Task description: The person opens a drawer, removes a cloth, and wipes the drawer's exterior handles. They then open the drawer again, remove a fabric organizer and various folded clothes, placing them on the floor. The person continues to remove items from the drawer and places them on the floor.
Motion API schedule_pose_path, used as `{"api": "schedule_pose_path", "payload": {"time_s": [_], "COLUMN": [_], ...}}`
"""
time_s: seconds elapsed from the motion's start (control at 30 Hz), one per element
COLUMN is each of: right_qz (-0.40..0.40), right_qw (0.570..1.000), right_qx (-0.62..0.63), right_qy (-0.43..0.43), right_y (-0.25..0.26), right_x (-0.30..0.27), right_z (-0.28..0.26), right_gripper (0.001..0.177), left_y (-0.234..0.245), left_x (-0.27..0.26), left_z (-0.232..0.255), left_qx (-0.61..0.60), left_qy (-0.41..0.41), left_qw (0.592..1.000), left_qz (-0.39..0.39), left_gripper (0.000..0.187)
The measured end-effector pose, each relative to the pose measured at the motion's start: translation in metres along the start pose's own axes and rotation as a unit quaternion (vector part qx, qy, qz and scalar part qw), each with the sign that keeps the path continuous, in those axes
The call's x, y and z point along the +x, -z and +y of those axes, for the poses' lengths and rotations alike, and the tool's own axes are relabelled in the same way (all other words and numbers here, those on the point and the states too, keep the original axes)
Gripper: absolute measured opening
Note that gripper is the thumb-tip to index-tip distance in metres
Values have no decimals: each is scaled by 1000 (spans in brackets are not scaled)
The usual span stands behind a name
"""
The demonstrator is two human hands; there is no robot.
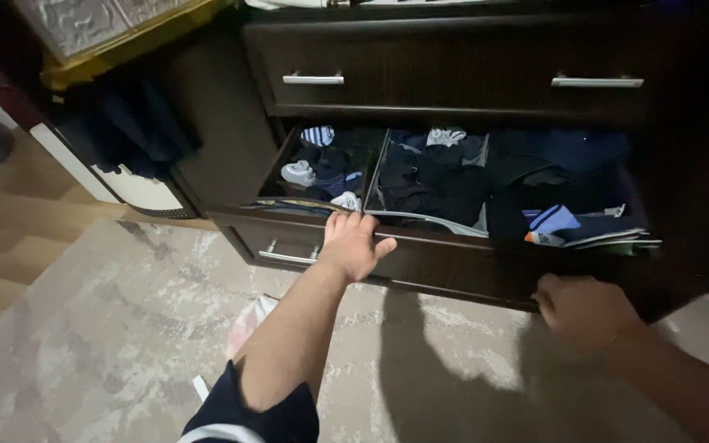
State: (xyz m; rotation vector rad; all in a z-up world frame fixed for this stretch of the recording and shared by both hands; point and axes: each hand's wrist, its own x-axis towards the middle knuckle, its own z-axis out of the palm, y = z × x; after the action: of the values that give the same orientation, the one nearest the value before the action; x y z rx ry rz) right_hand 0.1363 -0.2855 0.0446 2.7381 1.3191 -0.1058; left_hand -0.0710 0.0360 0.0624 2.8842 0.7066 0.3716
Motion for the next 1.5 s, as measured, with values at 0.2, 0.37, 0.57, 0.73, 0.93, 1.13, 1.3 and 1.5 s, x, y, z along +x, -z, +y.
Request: {"api": "schedule_pose_path", "payload": {"time_s": [0.2, 0.37, 0.57, 0.73, 0.93, 1.13, 1.3, 1.5], "right_qz": [147, 310, 270, 260, 158, -58, -269, 104], "right_qw": [983, 904, 932, 925, 865, 896, 905, 862], "right_qx": [96, 206, 160, 199, 229, 49, 107, 281], "right_qy": [51, 210, 183, 192, 417, 438, 311, 409], "right_y": [99, 45, 63, 126, -10, -243, -310, -1], "right_x": [23, 159, 166, 7, -48, 30, 45, 19], "right_z": [-53, -44, -46, -76, -106, -118, -118, -115], "right_gripper": [26, 68, 29, 30, 21, 22, 19, 19], "left_y": [14, 13, 15, -5, -18, -16, -12, -18], "left_x": [2, 7, 8, 11, 6, 0, -2, -4], "left_z": [16, 20, 21, 8, -1, 2, 6, 6], "left_qx": [42, 97, 102, 109, 77, 60, 51, 44], "left_qy": [64, 102, 108, 90, 49, 33, 26, 24], "left_qw": [995, 983, 979, 984, 995, 997, 998, 997], "left_qz": [-65, -116, -138, -111, -32, 20, 32, 58], "left_gripper": [84, 98, 100, 98, 83, 78, 75, 73]}}
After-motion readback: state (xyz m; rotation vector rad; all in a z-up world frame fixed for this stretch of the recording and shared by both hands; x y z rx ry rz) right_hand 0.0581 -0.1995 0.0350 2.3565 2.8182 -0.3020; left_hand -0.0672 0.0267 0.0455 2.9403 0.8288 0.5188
